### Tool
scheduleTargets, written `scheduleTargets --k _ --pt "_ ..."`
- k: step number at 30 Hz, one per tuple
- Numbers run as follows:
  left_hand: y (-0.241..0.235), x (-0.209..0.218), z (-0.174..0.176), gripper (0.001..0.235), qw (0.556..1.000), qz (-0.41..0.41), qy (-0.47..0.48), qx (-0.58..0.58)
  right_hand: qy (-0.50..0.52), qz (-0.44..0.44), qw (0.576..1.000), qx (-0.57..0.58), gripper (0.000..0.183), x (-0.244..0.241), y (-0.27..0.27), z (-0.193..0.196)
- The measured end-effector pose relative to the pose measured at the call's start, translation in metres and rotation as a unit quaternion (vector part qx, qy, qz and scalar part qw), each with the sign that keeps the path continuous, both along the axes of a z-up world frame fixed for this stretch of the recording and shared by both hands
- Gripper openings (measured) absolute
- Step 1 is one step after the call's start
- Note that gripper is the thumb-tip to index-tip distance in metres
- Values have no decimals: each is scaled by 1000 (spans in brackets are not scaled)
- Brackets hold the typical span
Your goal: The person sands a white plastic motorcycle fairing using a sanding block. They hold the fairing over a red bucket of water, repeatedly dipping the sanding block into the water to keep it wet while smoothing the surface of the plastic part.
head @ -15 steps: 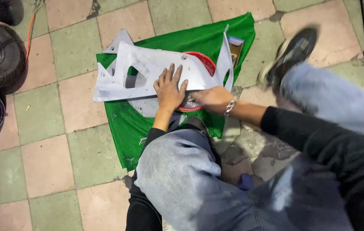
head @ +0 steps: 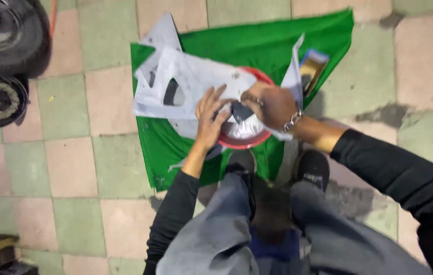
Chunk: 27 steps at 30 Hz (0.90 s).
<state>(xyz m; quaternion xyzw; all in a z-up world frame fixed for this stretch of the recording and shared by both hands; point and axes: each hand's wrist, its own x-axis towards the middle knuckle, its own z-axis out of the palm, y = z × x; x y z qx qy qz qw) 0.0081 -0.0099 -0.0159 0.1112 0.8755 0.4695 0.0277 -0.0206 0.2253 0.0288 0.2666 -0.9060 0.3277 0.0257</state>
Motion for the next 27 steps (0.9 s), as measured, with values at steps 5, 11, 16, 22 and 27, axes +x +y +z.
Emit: scheduleTargets --k 5,11,16,22,27 --pt "19 1 35 38 997 3 36 -71 149 -35 988 -17 7 -4 -6 -47" --pt "41 5 36 21 994 61 71 -64 263 -136 949 -109 31 20 11 -40" --pt "44 11 44 18 994 81 41 -55 55 -292 933 -204 115 46 17 -76" --pt "35 4 35 14 979 134 152 -2 -9 -336 900 -276 69 37 -17 -85" --pt "24 19 38 21 935 138 323 -47 60 -335 908 -243 62 30 -21 -78"
